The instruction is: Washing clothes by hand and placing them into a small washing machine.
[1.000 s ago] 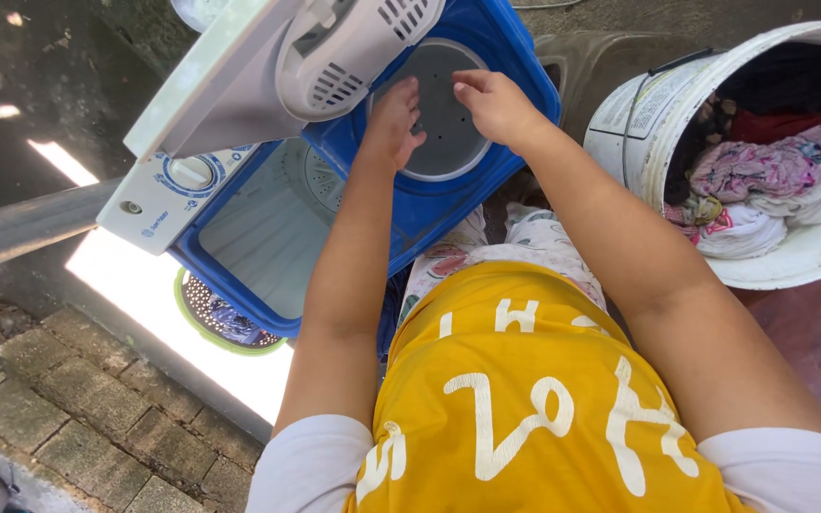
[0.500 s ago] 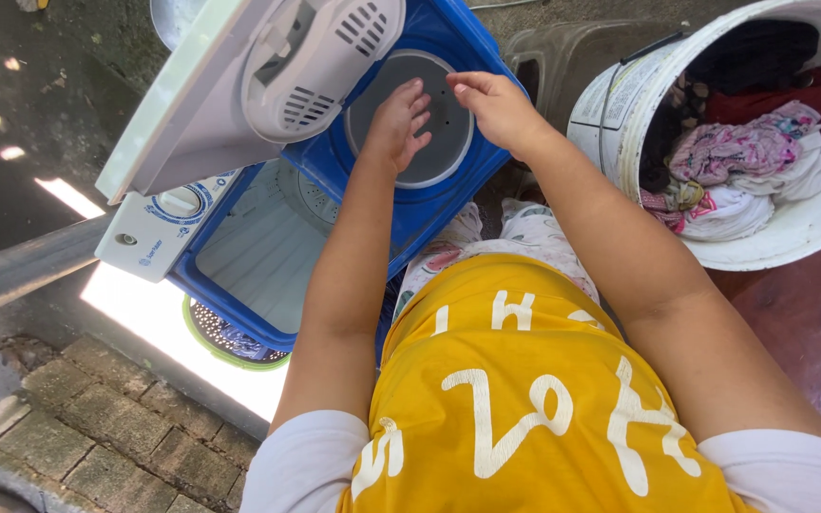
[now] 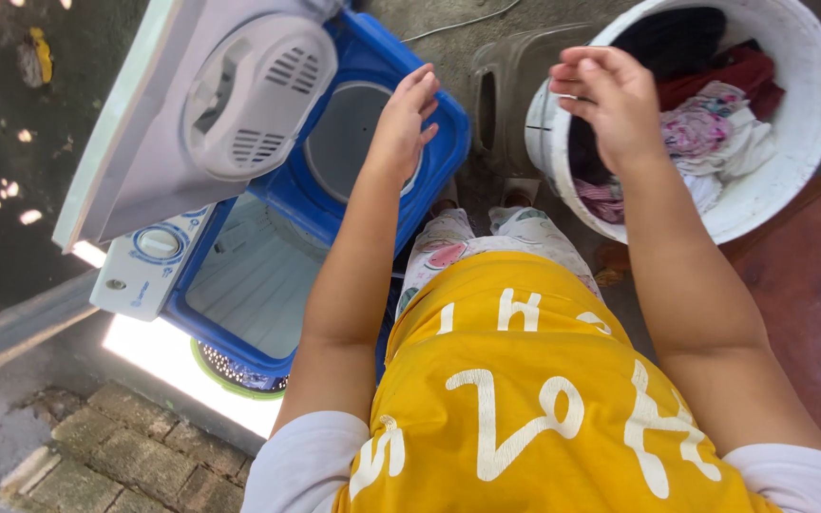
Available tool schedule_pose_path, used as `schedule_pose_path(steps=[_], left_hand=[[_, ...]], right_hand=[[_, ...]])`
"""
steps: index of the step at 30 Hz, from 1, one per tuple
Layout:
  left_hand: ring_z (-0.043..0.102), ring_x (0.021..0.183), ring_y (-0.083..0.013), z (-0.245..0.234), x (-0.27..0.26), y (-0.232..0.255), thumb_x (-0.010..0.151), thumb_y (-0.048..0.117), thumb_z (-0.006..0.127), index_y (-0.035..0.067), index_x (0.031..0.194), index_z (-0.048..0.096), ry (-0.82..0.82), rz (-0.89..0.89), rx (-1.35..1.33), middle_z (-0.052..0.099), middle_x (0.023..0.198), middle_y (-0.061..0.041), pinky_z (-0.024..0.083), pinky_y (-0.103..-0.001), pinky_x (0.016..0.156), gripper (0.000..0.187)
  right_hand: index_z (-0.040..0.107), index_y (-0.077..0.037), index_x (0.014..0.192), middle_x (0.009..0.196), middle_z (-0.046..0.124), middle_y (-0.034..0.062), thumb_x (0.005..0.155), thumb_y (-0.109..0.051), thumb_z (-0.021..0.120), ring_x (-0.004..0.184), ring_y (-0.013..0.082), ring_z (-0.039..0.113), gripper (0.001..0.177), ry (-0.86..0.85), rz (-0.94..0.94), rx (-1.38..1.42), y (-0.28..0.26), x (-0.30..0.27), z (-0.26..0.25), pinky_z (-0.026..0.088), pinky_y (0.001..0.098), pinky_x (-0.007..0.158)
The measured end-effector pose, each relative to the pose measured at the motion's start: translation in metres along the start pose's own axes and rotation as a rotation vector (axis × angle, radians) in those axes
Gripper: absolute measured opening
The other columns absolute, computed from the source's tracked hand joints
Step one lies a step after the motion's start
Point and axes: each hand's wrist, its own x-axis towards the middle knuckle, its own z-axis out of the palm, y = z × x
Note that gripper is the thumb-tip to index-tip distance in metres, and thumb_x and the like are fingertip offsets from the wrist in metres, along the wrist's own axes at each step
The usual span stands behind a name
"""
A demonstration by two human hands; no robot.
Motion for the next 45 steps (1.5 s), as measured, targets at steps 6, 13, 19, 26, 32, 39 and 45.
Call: schedule_pose_path(steps=[6,13,19,26,32,39,45], left_hand=[[0.059,0.117,-0.0185,0.108,-0.001,-0.027,0.106,0.022,0.061,0.006,0.143,0.056,-0.238,0.286,-0.044,0.063,0.132,-0.008,0.048,-0.036,0.099,0.042],[0.045,0.144,-0.0259,0.199,0.030,-0.102,0.103,0.022,0.063,-0.002,0.151,0.041,-0.274,0.326,0.159,0.049,0.152,-0.021,0.039,-0.035,0.116,0.058],[0.042,0.148,-0.0309,0.222,0.033,-0.114,0.101,0.033,0.065,-0.005,0.153,0.040,-0.067,0.290,0.333,0.046,0.158,-0.024,0.032,-0.036,0.121,0.069],[0.044,0.144,-0.0269,0.206,0.035,-0.128,0.101,0.033,0.064,-0.003,0.154,0.038,-0.064,0.286,0.138,0.044,0.157,-0.022,0.037,-0.032,0.114,0.069],[0.052,0.124,-0.0381,0.230,0.015,-0.119,0.095,0.025,0.074,0.003,0.147,0.050,0.119,0.520,0.498,0.052,0.139,-0.029,0.039,-0.043,0.108,0.062],[0.061,0.117,-0.0505,0.244,-0.008,-0.089,0.085,0.005,0.066,0.001,0.131,0.047,0.061,0.301,1.079,0.048,0.143,-0.033,0.050,-0.052,0.100,0.050],[0.049,0.113,-0.0638,0.229,0.048,-0.146,0.081,0.003,0.067,-0.008,0.134,0.032,-0.011,0.306,1.401,0.016,0.136,-0.064,0.046,-0.049,0.101,0.065]], right_hand=[[0.068,-0.001,0.124,0.111,0.074,0.0091,0.109,-0.016,0.063,0.095,0.0126,0.069,0.021,0.159,-0.055,-0.328,0.051,-0.019,-0.108,0.057,0.0271,0.084],[0.059,0.000,0.130,0.118,0.070,0.0222,0.092,-0.020,0.073,0.105,0.0355,0.068,0.045,-0.050,-0.040,-0.739,0.078,-0.023,-0.082,0.053,0.0426,0.088],[0.060,0.009,0.130,0.119,0.067,0.0342,0.085,-0.018,0.064,0.111,0.0486,0.060,0.053,0.002,-0.702,-1.302,0.170,0.010,-0.083,0.052,0.0483,0.090],[0.070,-0.005,0.115,0.101,0.073,0.0238,0.088,-0.028,0.074,0.093,0.0432,0.070,0.036,0.036,-0.135,-1.129,0.097,0.013,-0.100,0.055,0.0515,0.083],[0.072,-0.008,0.122,0.115,0.071,0.0200,0.078,-0.015,0.074,0.109,0.0360,0.069,0.044,-0.147,-0.253,-0.809,0.003,-0.025,-0.126,0.055,0.0432,0.096],[0.063,-0.006,0.139,0.146,0.057,0.0198,0.077,-0.001,0.077,0.135,0.0373,0.054,0.064,-0.339,-0.430,-1.037,0.038,-0.019,-0.152,0.044,0.0431,0.115],[0.038,0.007,0.143,0.143,0.049,0.0301,0.061,-0.034,0.087,0.132,0.0427,0.049,0.105,-0.297,-0.456,-1.370,0.062,-0.031,-0.114,0.035,0.0468,0.110]])
